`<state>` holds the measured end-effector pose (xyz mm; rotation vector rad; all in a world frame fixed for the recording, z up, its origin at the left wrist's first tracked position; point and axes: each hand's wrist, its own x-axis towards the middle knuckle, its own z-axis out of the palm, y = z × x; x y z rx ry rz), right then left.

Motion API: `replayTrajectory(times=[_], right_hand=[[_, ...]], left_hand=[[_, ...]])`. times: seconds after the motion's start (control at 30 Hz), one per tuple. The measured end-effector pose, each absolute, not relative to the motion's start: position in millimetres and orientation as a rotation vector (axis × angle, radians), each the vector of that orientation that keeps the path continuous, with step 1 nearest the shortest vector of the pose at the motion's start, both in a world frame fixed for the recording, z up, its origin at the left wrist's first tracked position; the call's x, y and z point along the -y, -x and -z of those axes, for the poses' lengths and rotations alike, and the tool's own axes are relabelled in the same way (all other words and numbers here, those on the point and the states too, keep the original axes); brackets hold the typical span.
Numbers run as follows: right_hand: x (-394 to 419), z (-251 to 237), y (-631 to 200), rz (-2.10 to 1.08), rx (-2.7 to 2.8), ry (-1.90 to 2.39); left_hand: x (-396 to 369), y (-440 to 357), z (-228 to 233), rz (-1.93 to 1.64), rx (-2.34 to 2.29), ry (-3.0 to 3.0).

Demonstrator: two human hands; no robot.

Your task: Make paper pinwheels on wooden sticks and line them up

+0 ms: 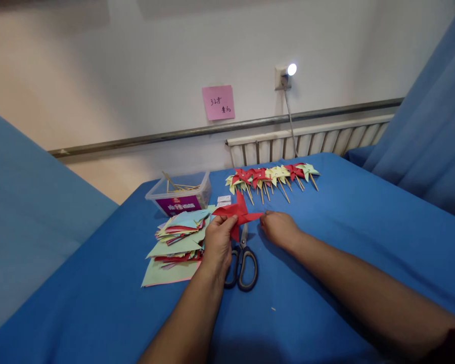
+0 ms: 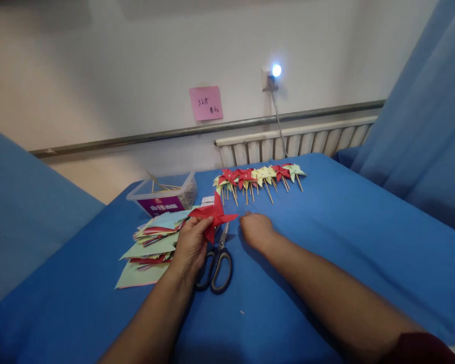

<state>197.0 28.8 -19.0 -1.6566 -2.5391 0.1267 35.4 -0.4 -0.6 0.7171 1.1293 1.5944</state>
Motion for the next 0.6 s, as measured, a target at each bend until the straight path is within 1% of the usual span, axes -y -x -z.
replayTrajectory(times=[0.33,0.6], right_hand=[[-28.6,11.7,-198.1,-0.135,2.639,1.562],[-41.8,15.9,-206.6,-0.172,2.703,1.459]], left_hand=[[1.3,-36.9,-2.6,-1.583,-1.135,-0.693],[0.4,-36.6,0.5,-1.586,-1.130,-0.717]])
